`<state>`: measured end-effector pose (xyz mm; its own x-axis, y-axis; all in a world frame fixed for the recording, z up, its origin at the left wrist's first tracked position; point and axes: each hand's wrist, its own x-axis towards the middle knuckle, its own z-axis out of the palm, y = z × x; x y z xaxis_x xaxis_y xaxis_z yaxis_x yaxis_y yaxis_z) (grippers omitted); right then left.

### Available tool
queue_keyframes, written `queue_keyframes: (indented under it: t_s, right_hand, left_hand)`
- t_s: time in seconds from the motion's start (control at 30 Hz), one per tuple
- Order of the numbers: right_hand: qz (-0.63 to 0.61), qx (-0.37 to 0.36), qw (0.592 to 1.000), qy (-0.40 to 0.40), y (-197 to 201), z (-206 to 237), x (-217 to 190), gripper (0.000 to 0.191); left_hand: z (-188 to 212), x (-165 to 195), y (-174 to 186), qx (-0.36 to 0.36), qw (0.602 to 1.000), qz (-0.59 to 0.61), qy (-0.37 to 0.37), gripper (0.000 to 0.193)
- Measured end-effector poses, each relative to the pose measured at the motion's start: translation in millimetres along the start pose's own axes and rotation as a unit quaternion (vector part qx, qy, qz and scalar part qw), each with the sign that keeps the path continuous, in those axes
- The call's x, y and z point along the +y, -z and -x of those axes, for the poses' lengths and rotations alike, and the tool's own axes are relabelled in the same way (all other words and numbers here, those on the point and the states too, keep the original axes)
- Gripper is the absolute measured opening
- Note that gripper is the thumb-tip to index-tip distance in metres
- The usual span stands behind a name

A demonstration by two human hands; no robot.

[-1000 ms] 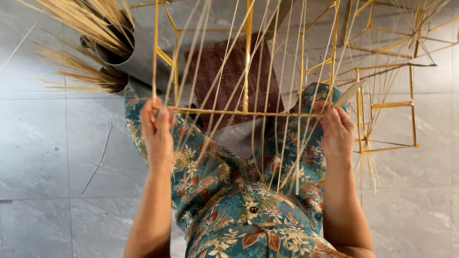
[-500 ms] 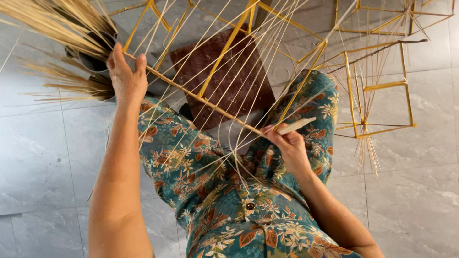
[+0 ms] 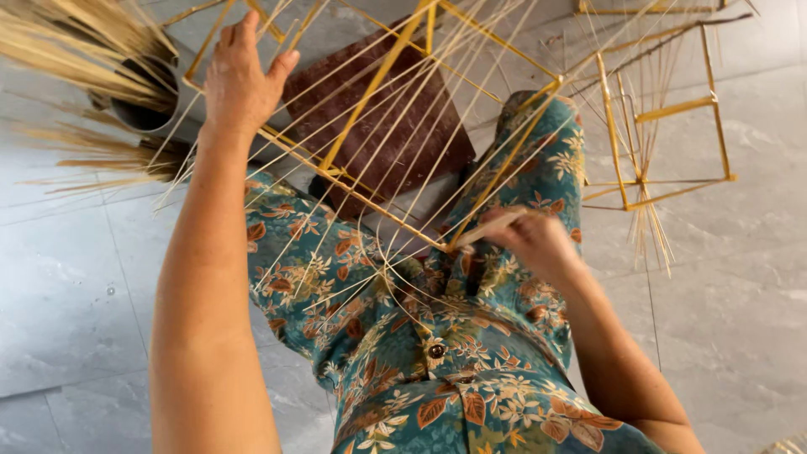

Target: The person weaves thin bamboo strips through a yellow metal frame using both hands. They interlace the strips in a repetitive pattern, occasionally pausing to adjust the frame or retrieve more strips from a nearby container.

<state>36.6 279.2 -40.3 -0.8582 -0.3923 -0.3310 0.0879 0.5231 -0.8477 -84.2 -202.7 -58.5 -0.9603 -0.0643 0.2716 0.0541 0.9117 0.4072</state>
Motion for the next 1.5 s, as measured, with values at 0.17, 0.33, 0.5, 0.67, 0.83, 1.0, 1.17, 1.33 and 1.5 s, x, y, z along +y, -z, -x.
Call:
queue_keyframes:
  t_s: [0.17,0.33,0.5,0.67,0.83,1.0,1.17,1.33,1.5]
  right_hand:
    - [-0.206,0.139,0.969,0.005,44.9,-2.8,-5.5,0.031]
    - [-0.277,0.156,0.948,-0.017,49.6,-45.6,-12.0,0.039]
    - [-0.238,0.211,0.946,0.058,48.8,-75.5,-27.6,0.037]
    - [-0.007,0.233,0.971,0.043,51.7,-75.0,-52.6,0.045]
    - [0.095,0.179,0.979,0.035,46.0,-83.5,-67.7,0.059]
    - [0.189,0.162,0.963,0.104,33.3,-117.0,-69.9,0.076]
    - [0.027,0.201,0.972,0.119,7.0,-158.8,-63.9,0.074]
    - [-0.121,0.189,0.968,0.113,-15.7,-206.1,-65.8,0.065]
    - [-0.343,0.202,0.913,0.093,-34.8,-228.0,-76.5,0.062]
  left_hand:
    - [-4.5,7.3,-5.1,-0.002,1.0,-0.003,0.01,0.05]
    - [-6.7,17.8,1.8,0.025,0.999,0.005,0.029,0.038]
    - [-6.6,24.3,8.8,0.051,0.998,0.024,0.025,0.017]
    - [-6.1,27.8,6.2,0.013,0.997,0.015,0.073,0.023]
    - [-9.6,30.0,2.7,0.0,0.997,-0.01,0.08,0.025]
    - [-12.4,35.5,3.8,0.001,0.998,-0.004,0.058,0.026]
    - [-26.8,49.1,-4.6,-0.026,0.997,0.015,0.069,0.028]
    - [-45.8,76.3,-27.4,-0.065,0.997,0.034,0.015,0.033]
    - [-65.5,117.2,-52.7,-0.148,0.987,0.057,0.016,0.056]
